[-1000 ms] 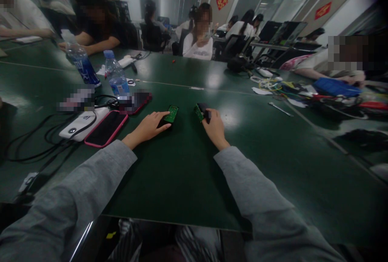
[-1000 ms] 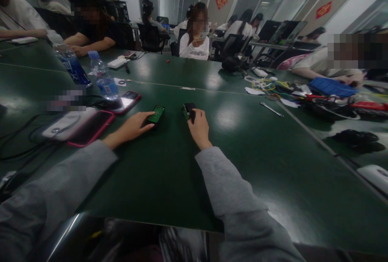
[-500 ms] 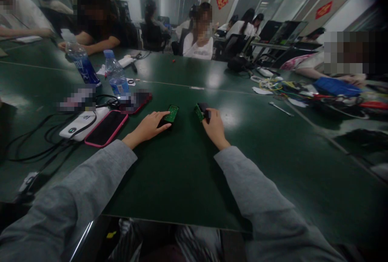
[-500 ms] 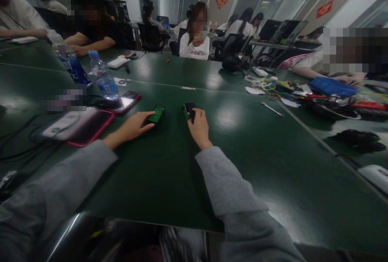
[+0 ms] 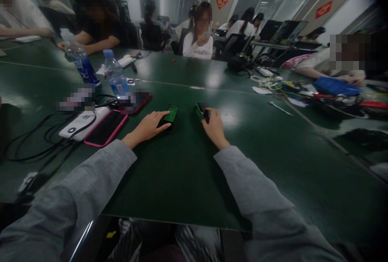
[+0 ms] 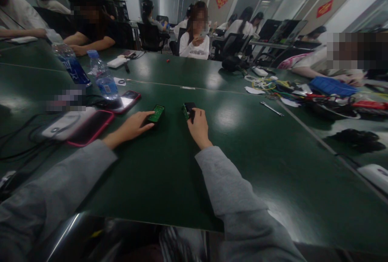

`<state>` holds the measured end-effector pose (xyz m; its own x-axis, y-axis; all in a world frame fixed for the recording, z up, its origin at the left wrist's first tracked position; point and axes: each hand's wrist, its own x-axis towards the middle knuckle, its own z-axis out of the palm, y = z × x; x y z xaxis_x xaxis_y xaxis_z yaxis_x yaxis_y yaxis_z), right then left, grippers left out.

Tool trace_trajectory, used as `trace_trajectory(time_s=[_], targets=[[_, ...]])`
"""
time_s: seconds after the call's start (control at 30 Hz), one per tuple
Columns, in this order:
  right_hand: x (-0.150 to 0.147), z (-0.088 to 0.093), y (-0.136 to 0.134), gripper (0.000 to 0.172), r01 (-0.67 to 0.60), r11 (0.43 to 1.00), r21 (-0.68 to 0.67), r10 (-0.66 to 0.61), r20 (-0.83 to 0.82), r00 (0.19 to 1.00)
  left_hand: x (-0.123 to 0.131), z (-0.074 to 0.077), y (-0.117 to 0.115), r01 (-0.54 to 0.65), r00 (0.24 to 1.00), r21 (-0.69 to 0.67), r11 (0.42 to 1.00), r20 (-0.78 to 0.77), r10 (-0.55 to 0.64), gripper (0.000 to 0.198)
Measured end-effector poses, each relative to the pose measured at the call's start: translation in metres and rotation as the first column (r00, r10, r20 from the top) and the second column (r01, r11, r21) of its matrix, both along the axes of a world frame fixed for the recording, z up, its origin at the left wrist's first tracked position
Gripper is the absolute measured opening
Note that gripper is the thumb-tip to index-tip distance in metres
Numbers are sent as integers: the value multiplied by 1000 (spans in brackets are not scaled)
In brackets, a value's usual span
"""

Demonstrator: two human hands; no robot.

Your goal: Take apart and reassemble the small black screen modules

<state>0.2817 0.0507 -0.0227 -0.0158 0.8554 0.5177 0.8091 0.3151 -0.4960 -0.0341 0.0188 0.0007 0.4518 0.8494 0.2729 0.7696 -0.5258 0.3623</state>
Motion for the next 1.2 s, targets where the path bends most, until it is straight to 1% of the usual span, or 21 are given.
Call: trace_trajectory(time_s=[0.4, 0.7, 1.03, 1.2], targets=[[1, -2, 4, 46, -8, 1000, 5, 8, 8, 1000, 2, 3, -2, -5, 1000, 8, 1000, -14, 5, 65], [1, -3, 3, 45, -13, 1000, 13, 13, 10, 1000, 2, 4, -3, -8, 1000, -9, 1000, -12, 8, 67], [0, -2, 2, 45, -4, 1000, 15, 3, 15, 1000, 0, -1, 0, 2, 1000, 11, 1000, -7, -1, 66], [1, -3, 3, 47, -23, 1000, 18, 22, 24, 999, 1, -1, -1, -4, 1000, 9, 1000, -3, 4, 67]])
